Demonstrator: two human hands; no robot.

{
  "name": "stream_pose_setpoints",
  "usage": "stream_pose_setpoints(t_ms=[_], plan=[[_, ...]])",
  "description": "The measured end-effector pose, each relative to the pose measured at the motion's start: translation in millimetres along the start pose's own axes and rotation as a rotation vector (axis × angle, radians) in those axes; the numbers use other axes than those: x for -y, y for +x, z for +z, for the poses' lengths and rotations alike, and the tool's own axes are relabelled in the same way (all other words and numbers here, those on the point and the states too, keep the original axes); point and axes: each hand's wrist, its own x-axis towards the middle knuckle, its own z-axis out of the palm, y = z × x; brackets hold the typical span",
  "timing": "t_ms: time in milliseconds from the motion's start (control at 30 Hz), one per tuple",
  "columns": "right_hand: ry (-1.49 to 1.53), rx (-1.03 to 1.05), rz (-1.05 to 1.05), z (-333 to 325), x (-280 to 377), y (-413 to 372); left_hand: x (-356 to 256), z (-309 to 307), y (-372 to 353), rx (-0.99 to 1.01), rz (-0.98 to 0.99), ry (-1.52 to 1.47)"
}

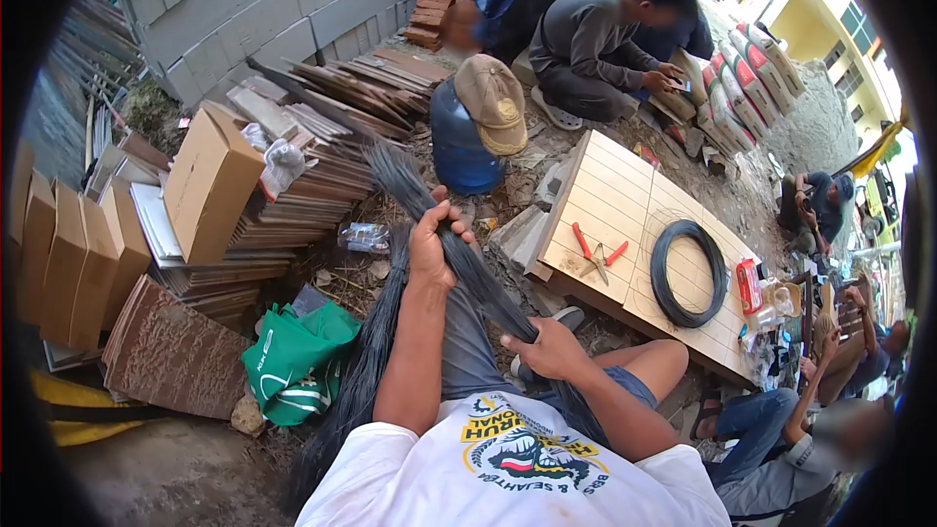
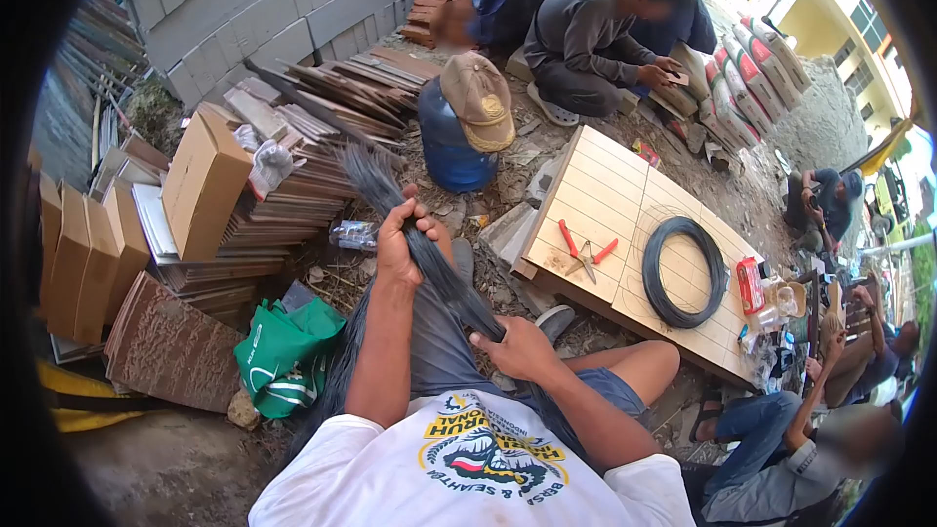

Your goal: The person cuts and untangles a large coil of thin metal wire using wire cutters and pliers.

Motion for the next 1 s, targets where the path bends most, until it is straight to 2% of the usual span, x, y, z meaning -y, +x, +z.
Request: stream_pose_setpoints(t_ms=[100,200,267,367,433,500,633,733,833,1000], plan=[[-0.173,-0.113,-0.047,2,7,-6,-7,8,-3,0.061,-0.049,-0.035],[-0.193,-0.231,-0.036,7,8,-13,-12,11,-2,0.087,-0.055,-0.018],[-0.357,-0.332,-0.258,17,-5,-10,-15,14,-4,0.167,-0.06,-0.038],[-0.37,-0.449,-0.29,22,-1,-19,-19,28,-13,0.241,-0.062,-0.038],[-0.275,-0.46,-0.311,19,2,-24,-20,39,-17,0.288,-0.061,-0.043],[-0.039,-0.142,-0.101,8,9,-33,-21,50,-22,0.325,-0.064,-0.046],[0.075,-0.122,-0.206,-12,6,-50,-20,87,-35,0.422,-0.031,-0.03],[0.199,-0.17,-0.378,-24,-3,-68,-18,131,-49,0.539,-0.026,-0.011],[0.306,-0.097,-0.341,-40,-9,-96,-15,177,-63,0.661,-0.04,0.017],[0.428,-0.217,-0.444,-35,-54,-117,-4,251,-85,0.805,-0.037,0.091]])
